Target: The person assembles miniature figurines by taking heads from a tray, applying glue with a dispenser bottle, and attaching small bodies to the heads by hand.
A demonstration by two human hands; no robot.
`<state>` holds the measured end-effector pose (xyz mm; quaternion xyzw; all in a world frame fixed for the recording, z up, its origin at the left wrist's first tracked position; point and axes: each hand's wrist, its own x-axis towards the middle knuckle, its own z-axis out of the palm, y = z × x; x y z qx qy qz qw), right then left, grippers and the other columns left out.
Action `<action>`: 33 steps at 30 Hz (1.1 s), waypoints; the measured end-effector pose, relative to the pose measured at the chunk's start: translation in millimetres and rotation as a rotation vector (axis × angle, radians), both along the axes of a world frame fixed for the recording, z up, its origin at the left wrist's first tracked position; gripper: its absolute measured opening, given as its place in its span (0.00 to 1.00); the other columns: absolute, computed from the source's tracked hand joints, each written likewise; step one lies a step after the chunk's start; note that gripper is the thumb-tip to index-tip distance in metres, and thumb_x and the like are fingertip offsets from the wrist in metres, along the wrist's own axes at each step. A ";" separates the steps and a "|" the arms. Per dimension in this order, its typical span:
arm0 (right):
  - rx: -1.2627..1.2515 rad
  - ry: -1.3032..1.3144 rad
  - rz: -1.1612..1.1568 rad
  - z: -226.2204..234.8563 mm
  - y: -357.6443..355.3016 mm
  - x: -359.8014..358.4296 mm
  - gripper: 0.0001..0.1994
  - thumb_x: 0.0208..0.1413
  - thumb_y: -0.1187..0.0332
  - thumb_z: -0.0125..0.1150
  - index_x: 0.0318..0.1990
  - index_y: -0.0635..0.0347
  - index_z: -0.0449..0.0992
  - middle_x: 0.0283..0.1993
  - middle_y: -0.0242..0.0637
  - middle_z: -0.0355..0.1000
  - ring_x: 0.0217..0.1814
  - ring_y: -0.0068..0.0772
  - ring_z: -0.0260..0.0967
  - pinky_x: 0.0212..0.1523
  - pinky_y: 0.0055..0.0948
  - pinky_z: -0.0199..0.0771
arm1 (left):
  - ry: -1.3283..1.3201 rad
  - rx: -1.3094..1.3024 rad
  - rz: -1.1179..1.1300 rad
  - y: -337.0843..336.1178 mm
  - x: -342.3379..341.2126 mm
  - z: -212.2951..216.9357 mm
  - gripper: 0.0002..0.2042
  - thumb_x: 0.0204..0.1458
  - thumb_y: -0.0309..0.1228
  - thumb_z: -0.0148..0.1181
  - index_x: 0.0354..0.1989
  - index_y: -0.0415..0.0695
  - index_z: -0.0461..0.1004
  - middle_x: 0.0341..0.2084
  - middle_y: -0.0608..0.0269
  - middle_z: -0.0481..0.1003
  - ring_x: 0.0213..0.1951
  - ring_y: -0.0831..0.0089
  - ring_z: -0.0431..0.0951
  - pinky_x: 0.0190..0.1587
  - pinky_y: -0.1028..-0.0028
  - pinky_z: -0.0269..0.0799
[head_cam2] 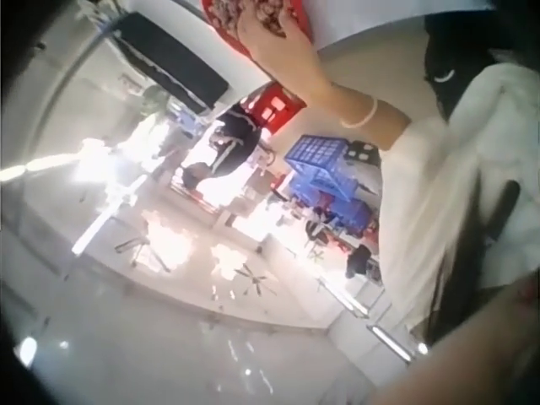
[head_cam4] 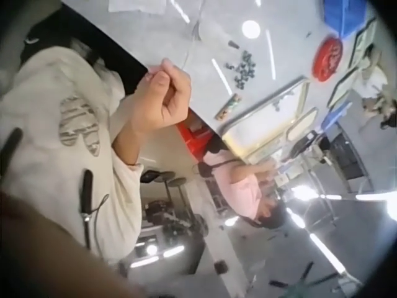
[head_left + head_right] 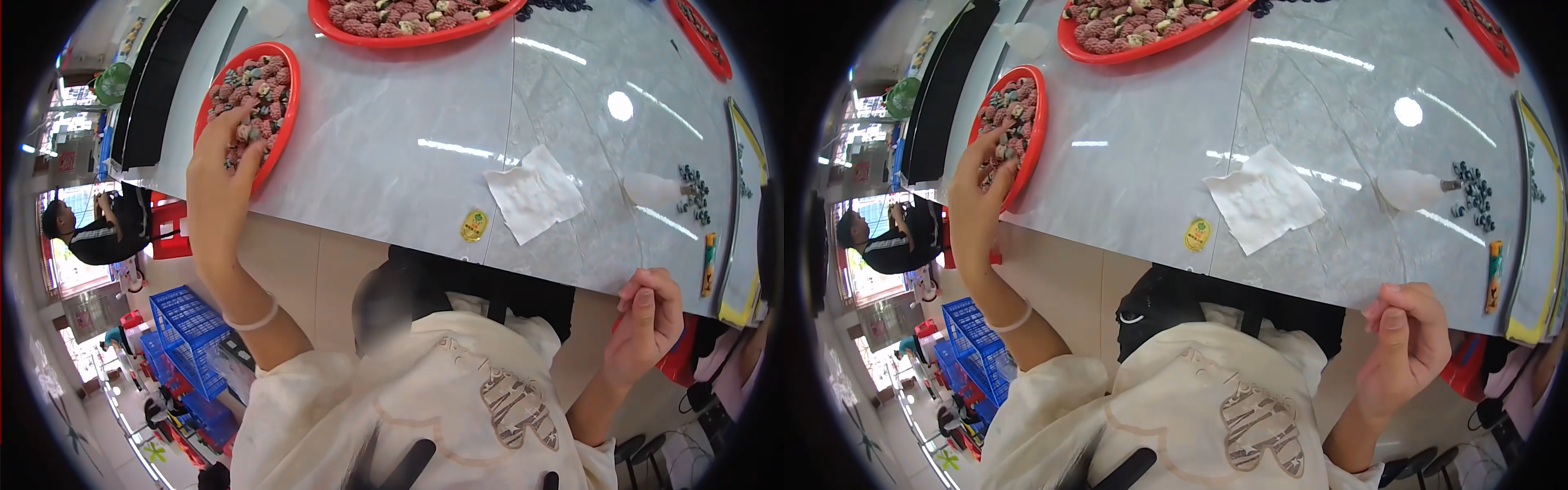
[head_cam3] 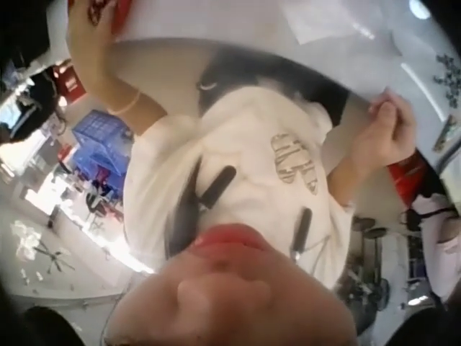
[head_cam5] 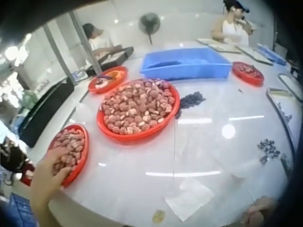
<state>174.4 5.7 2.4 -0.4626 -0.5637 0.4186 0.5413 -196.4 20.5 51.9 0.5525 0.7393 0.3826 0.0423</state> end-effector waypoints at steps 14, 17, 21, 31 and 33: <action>-0.052 0.010 0.007 7.9 3.4 -0.1 0.06 0.50 0.76 0.48 0.33 0.68 0.69 0.25 0.32 0.60 0.24 0.18 0.55 0.23 0.14 0.53 | 0.221 -0.082 -0.620 118.0 33.2 10.3 0.09 0.47 0.27 0.49 0.37 0.40 0.70 0.34 0.55 0.71 0.34 0.64 0.71 0.39 0.73 0.65; -0.060 0.013 -0.025 11.9 0.8 4.7 0.06 0.49 0.76 0.48 0.33 0.68 0.69 0.25 0.32 0.60 0.24 0.18 0.55 0.23 0.15 0.53 | 0.471 0.029 -0.647 153.8 52.1 -3.7 0.09 0.47 0.29 0.49 0.36 0.40 0.69 0.32 0.59 0.70 0.34 0.70 0.70 0.38 0.75 0.63; -0.059 -0.004 -0.076 14.2 0.5 16.4 0.06 0.49 0.76 0.48 0.33 0.67 0.69 0.25 0.32 0.61 0.24 0.17 0.55 0.23 0.14 0.53 | 0.652 -0.033 -0.569 173.9 51.0 -15.3 0.08 0.46 0.28 0.49 0.35 0.39 0.70 0.31 0.55 0.72 0.33 0.64 0.72 0.38 0.72 0.65; 0.107 -0.232 -0.291 12.5 51.9 6.4 0.10 0.45 0.76 0.54 0.37 0.68 0.69 0.32 0.35 0.67 0.33 0.23 0.61 0.36 0.18 0.60 | -0.469 -0.088 -0.664 89.5 99.3 3.4 0.05 0.44 0.20 0.53 0.31 0.36 0.70 0.28 0.61 0.70 0.29 0.76 0.72 0.32 0.79 0.68; 0.083 -0.388 -0.109 14.7 64.5 -3.5 0.13 0.44 0.76 0.55 0.39 0.67 0.68 0.34 0.35 0.68 0.37 0.22 0.61 0.38 0.19 0.60 | -0.725 -0.111 -0.767 63.0 114.4 -6.3 0.08 0.41 0.17 0.55 0.32 0.35 0.70 0.31 0.60 0.70 0.31 0.76 0.71 0.34 0.79 0.69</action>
